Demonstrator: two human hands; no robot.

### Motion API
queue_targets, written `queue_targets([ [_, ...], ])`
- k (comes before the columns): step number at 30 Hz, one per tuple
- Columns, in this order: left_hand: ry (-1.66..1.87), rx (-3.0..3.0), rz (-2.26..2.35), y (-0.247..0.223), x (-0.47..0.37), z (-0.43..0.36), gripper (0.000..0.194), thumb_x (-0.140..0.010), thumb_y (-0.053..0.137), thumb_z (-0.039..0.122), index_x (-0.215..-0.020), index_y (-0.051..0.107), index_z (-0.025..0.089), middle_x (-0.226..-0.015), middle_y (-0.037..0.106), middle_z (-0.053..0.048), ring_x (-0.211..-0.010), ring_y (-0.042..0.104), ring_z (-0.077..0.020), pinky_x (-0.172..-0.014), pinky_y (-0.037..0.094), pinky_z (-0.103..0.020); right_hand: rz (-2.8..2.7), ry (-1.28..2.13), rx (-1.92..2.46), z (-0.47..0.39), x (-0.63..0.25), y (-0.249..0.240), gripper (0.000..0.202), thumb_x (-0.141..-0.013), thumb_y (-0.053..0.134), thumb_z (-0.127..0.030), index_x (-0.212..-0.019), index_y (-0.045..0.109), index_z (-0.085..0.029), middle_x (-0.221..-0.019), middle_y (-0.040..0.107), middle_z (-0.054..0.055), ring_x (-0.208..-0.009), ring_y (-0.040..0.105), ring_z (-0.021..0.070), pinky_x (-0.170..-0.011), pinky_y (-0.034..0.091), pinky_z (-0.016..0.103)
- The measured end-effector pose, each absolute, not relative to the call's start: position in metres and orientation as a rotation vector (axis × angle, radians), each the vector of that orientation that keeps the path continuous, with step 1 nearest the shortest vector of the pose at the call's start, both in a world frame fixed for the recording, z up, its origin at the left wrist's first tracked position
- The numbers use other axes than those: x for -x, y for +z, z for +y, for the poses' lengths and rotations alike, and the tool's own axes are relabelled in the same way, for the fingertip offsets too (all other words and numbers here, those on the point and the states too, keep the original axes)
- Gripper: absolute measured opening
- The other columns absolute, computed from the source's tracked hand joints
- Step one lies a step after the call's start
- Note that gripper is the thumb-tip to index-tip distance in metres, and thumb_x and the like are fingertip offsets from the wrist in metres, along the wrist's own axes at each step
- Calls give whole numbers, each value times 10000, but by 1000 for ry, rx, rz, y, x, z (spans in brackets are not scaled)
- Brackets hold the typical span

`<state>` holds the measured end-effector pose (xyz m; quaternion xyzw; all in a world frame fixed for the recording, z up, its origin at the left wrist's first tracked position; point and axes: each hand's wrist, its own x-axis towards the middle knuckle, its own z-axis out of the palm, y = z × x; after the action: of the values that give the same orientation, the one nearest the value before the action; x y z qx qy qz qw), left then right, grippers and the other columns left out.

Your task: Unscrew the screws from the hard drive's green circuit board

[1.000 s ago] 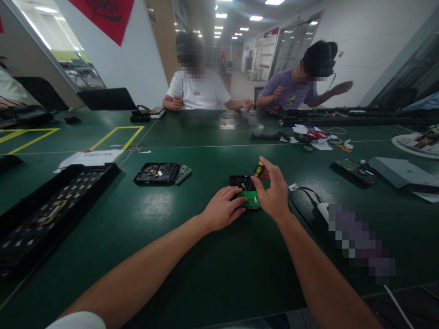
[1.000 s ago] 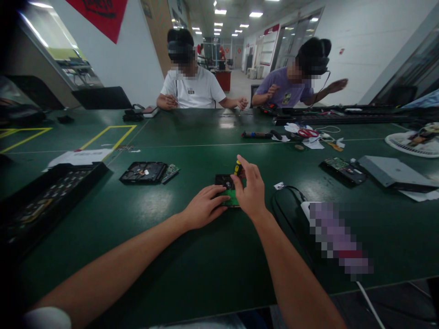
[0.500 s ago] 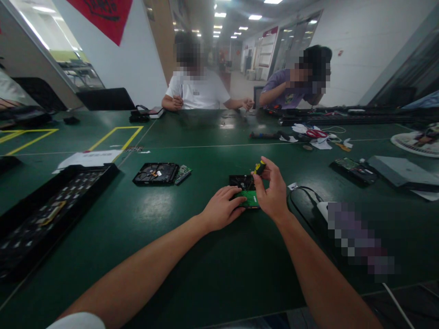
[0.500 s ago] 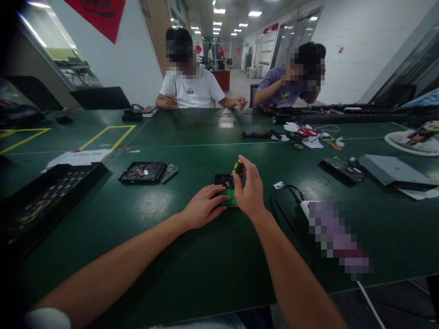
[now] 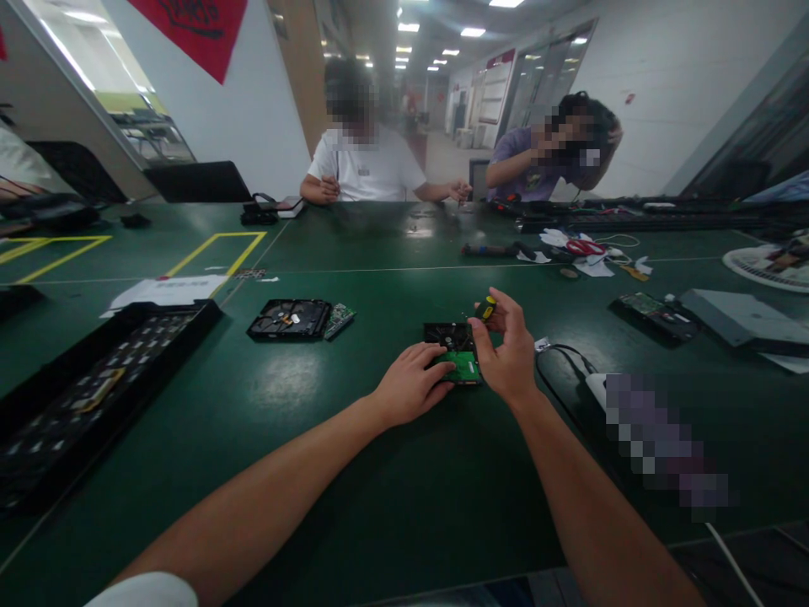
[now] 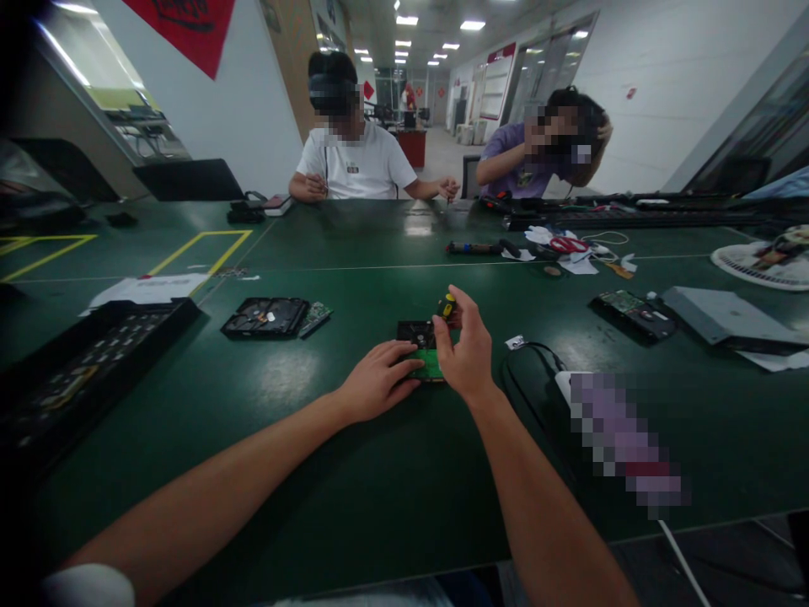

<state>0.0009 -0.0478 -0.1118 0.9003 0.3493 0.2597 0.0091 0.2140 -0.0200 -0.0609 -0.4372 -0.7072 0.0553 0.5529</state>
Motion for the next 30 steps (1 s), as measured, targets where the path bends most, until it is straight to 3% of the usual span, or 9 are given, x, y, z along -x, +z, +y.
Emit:
queue_targets([
  [3,813,-2818,1092,-111,-1,-48,373,-1061,544,428,-1320,673,193,-1436,604,-165,-1384,555,-333,-1165,477,-556,-1672,163,1035,-21,-215,-60,535,-1020,612,-325,-1531,457,-286,-1310,689,110,-976,732,237,-886,650,463],
  [10,816,-2831,1090,-111,-2,-48,374,-1057,551,428,-1308,681,182,-1428,611,-164,-1371,563,-340,-1164,477,-549,-1672,83,1039,-20,-219,-55,484,-949,722,-380,-1405,596,-274,-1210,655,104,-948,693,241,-792,661,429],
  [17,828,-2815,1069,-110,-1,-48,364,-1063,544,421,-1307,681,190,-1432,611,-164,-1375,564,-333,-1156,489,-548,-1643,203,1037,-19,-217,-59,512,-1014,615,-352,-1506,483,-292,-1273,696,105,-1003,735,249,-909,641,473],
  [23,821,-2808,1049,-110,0,-48,362,-1057,558,406,-1322,672,187,-1451,599,-172,-1396,549,-338,-1161,481,-565,-1661,141,1028,-21,-218,-55,487,-943,730,-359,-1399,575,-290,-1252,653,99,-1015,705,248,-810,662,425],
  [30,836,-2803,1056,-110,0,-48,355,-1050,571,403,-1312,678,189,-1440,605,-173,-1397,550,-339,-1159,485,-560,-1705,193,1016,-23,-216,-55,514,-1014,606,-321,-1513,484,-298,-1344,661,114,-1056,720,252,-921,647,472],
])
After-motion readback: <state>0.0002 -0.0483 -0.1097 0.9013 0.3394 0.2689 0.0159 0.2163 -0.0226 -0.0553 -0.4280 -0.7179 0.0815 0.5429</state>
